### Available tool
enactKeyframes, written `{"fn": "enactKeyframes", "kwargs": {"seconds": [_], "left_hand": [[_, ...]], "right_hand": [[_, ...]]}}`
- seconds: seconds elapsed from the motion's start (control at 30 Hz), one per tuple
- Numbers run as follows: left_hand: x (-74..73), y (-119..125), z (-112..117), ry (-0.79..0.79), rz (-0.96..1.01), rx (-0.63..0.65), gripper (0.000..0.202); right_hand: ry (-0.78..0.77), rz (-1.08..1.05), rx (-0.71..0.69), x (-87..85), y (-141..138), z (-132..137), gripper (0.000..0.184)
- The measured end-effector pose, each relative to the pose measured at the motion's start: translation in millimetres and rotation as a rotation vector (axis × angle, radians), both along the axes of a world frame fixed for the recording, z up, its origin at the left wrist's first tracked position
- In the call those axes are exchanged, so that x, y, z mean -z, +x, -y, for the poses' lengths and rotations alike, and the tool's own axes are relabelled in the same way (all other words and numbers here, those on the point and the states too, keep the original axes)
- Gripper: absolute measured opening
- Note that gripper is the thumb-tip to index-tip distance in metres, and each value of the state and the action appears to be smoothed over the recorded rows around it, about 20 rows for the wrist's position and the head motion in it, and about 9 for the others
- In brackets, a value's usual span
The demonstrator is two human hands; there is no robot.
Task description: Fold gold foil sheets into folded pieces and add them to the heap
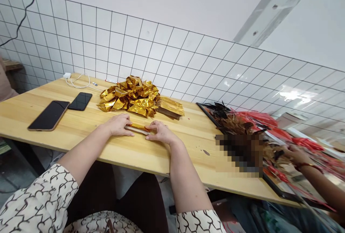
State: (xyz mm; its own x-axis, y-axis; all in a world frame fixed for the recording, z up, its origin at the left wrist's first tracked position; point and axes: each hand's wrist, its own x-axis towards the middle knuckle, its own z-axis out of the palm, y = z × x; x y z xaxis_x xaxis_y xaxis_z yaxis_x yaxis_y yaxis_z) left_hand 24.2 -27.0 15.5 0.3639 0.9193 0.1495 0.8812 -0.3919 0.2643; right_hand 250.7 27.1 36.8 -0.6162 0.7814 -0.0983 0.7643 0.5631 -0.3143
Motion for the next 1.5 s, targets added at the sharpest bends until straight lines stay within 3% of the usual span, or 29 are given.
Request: {"fn": "enactKeyframes", "kwargs": {"seconds": [0.4,0.73,1.03,1.27,1.5], "left_hand": [[-2.7,-11.5,0.9,0.014,0.011,-0.03,0.031],[-3.7,-8.1,3.2,0.045,-0.034,-0.031,0.027],[2.8,4.6,4.6,0.136,-0.028,0.057,0.022],[3.0,4.8,3.8,0.113,-0.021,0.11,0.022],[4.4,0.2,2.5,0.097,0.011,0.109,0.023]], "right_hand": [[0.047,-0.001,0.013,2.2,3.0,-1.2,0.045],[0.174,-0.032,-0.095,7.0,-11.6,7.5,0.049],[0.173,-0.032,-0.219,13.3,-22.5,14.2,0.033],[0.125,-0.058,-0.206,15.4,-17.3,6.0,0.035],[0.137,-0.076,-0.061,10.1,-9.7,1.0,0.028]]}}
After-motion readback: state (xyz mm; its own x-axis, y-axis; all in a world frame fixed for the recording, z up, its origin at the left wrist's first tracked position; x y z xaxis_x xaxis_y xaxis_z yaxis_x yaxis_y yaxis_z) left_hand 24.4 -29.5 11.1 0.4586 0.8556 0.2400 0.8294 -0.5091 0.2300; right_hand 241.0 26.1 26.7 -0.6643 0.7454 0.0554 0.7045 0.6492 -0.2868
